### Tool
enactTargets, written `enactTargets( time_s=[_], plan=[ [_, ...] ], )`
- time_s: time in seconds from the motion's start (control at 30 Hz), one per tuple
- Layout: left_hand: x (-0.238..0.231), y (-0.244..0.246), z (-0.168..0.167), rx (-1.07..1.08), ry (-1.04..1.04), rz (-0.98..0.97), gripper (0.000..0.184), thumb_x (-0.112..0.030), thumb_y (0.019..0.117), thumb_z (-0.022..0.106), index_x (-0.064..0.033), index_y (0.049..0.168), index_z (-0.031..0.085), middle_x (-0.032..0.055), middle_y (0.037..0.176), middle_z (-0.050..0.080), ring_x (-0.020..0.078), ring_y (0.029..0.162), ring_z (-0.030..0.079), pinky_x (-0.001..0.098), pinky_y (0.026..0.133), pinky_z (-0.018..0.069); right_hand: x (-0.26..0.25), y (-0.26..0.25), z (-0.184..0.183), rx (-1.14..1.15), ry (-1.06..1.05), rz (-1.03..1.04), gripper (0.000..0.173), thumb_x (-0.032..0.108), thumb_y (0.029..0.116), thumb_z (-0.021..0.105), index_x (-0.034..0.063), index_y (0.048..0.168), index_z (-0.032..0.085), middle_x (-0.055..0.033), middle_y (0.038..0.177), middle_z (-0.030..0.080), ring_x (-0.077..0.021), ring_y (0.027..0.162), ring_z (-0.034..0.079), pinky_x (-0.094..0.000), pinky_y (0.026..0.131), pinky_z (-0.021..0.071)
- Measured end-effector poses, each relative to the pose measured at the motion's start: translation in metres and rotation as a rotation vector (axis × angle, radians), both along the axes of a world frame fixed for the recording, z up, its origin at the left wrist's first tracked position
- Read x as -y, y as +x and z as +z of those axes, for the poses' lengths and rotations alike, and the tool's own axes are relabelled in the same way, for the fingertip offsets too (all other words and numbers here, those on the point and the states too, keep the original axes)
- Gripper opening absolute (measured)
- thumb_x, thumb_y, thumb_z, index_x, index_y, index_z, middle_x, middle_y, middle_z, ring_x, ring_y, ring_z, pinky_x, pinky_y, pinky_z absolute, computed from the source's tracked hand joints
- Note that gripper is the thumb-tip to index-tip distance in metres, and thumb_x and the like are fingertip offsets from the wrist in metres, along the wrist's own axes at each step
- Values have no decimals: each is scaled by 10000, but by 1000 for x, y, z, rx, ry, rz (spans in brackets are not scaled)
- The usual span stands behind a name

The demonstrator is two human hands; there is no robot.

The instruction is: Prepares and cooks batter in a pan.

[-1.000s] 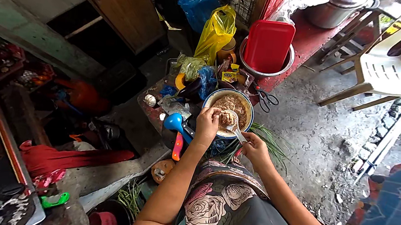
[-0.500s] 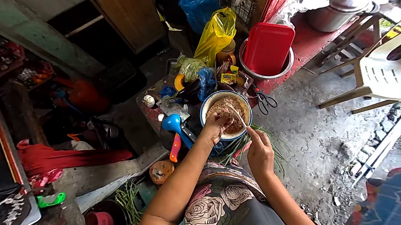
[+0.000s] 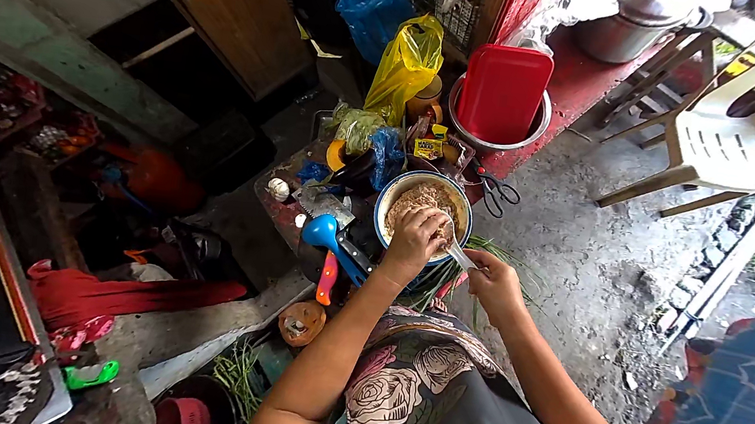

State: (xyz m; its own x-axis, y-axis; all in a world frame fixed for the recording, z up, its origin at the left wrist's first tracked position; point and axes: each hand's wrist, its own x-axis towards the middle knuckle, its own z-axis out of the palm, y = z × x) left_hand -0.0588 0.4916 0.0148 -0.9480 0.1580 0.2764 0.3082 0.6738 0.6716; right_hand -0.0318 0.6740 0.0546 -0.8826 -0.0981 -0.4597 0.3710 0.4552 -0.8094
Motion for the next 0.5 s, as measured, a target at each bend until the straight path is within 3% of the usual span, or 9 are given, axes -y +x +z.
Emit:
enactTargets(
  time_s=[0.07, 0.2, 0.3, 0.5],
  plan=[
    [3, 0, 6, 7, 11, 24, 291, -119, 887, 775, -65, 1172, 755, 151, 1249, 700, 371, 1258, 601, 610, 1064, 419, -2, 1, -1, 7, -44, -10, 344, -28, 981, 501, 17, 1284, 657, -103, 1090, 694, -60, 625, 574, -249, 601, 507],
    [8, -2, 9, -12, 107, 72, 204, -56, 909, 738, 3, 1103, 756, 185, 1110, 713, 320, 1075, 687, 462, 988, 544, -2, 3, -5, -9, -69, 1, 342, -21, 980, 501, 23, 1279, 661, -97, 1090, 700, -53, 629, 578, -247, 603, 510],
    [8, -3, 12, -32, 110, 82, 111, -78, 919, 736, -25, 1004, 784, 140, 1010, 736, 272, 999, 697, 425, 945, 550, -4, 3, -10, -28, -68, 15, 347, -19, 974, 506, 26, 1277, 667, -100, 1106, 705, -63, 657, 597, -257, 619, 517],
    [7, -1, 21, 97, 222, 277, 192, -92, 961, 701, 4, 1122, 744, 189, 1154, 693, 255, 1039, 698, 384, 928, 578, -8, -2, -11, -53, -51, 29, 338, -13, 986, 507, 15, 1286, 657, -119, 1145, 695, -86, 710, 626, -275, 663, 536]
  ],
)
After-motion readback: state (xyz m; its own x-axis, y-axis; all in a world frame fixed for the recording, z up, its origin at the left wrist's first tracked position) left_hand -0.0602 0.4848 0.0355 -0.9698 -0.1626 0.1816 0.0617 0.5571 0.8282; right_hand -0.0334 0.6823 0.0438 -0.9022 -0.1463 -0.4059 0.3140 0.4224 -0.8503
